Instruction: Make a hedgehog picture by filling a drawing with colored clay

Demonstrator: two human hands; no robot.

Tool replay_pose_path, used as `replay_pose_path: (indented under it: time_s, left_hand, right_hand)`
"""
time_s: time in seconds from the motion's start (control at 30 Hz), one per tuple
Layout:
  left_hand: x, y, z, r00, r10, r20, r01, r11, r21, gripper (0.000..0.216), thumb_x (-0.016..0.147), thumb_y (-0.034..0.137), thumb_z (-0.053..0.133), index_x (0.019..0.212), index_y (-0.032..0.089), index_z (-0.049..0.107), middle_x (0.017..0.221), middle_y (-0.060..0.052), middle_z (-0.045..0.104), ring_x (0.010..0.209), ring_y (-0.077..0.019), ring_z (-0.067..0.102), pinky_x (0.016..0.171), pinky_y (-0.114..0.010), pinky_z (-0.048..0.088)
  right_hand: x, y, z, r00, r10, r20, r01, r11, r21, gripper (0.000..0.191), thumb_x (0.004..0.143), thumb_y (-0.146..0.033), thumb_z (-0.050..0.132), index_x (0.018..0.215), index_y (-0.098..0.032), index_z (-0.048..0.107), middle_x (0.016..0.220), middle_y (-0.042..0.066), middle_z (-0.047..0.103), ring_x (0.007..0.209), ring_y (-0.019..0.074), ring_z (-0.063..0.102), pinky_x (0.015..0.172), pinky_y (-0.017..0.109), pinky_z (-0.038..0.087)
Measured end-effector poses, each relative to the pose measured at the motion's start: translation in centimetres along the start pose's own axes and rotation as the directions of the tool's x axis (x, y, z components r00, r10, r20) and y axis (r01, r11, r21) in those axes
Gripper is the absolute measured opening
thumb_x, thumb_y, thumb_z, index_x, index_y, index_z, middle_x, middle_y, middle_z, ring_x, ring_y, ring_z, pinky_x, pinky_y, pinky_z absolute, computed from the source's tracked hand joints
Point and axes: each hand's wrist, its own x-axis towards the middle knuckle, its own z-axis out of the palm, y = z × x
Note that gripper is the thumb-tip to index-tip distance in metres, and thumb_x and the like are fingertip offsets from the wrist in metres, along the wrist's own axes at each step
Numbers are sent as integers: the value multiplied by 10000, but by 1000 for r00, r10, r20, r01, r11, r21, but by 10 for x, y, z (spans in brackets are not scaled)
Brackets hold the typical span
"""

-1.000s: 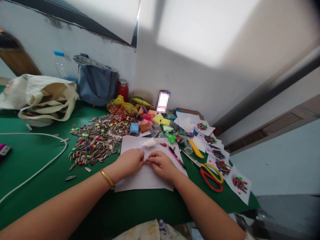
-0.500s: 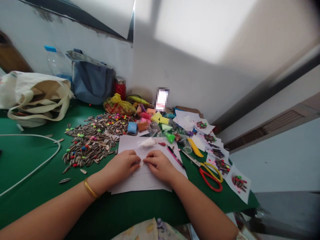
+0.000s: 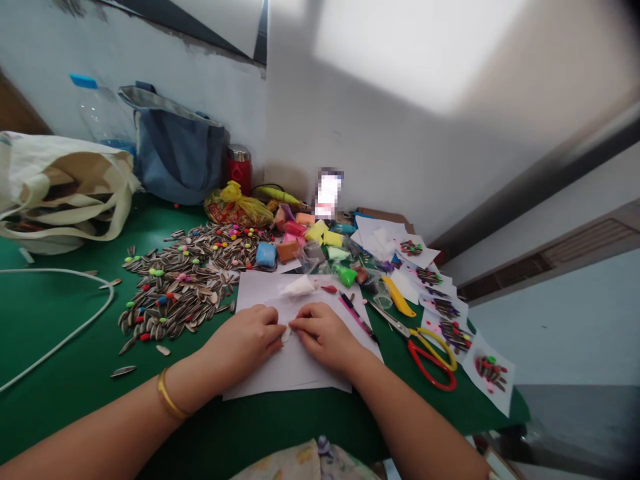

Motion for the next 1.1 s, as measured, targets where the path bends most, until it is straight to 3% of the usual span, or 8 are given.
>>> replay_pose_path:
  time_s: [0.3, 0.57, 0.77, 0.93, 1.1]
  left_hand:
    - [-3, -5, -7, 998, 59, 12, -59, 998, 7, 156, 940, 306, 578, 948, 233, 715, 910, -36, 628, 821, -196, 578, 722, -324, 405]
    - [-4, 1, -9, 997, 66, 41, -68, 997, 43, 92, 895, 286, 638, 906, 215, 695, 901, -45, 625, 832, -211, 574, 724, -334, 413]
    - [-3, 0, -5, 997, 71, 38, -72, 997, 20, 122, 913, 294, 611, 902, 214, 702, 894, -49, 626, 836, -212, 577, 734, -332, 416]
    - [-4, -3, -4, 997, 74, -20, -76, 996, -54, 172, 946, 312, 560, 964, 233, 712, 912, -47, 648, 849, -205, 593, 740, -313, 411]
    - [-3, -3, -5, 998, 61, -16, -61, 997, -44, 201, 940, 321, 553, 1058, 241, 694, 918, -43, 635, 855, -207, 584, 738, -313, 421]
  right_hand:
    - [-2, 2, -5, 1000, -13, 25, 12, 999, 53, 280, 881, -119, 588, 1099, -210, 739, 1075, 90, 648, 1028, 208, 582, 946, 377, 497]
    - [-2, -2, -4, 998, -12, 55, 12, 1000, 0, 331, 881, -128, 588, 1175, -216, 714, 1063, 90, 625, 1019, 213, 565, 930, 376, 489]
    - [-2, -4, -1, 999, 2, 48, 1, 998, -57, 294, 884, -140, 593, 1128, -223, 734, 1033, 89, 614, 1003, 217, 559, 915, 381, 484]
    - [-3, 0, -3, 999, 30, 32, -31, 999, 24, 431, 842, -80, 599, 1253, -194, 657, 1121, 101, 623, 1059, 216, 565, 969, 385, 484]
    - [-2, 0, -11, 998, 9, 64, -13, 998, 58, 323, 873, -93, 586, 1146, -208, 717, 1122, 92, 639, 1078, 207, 576, 991, 375, 479]
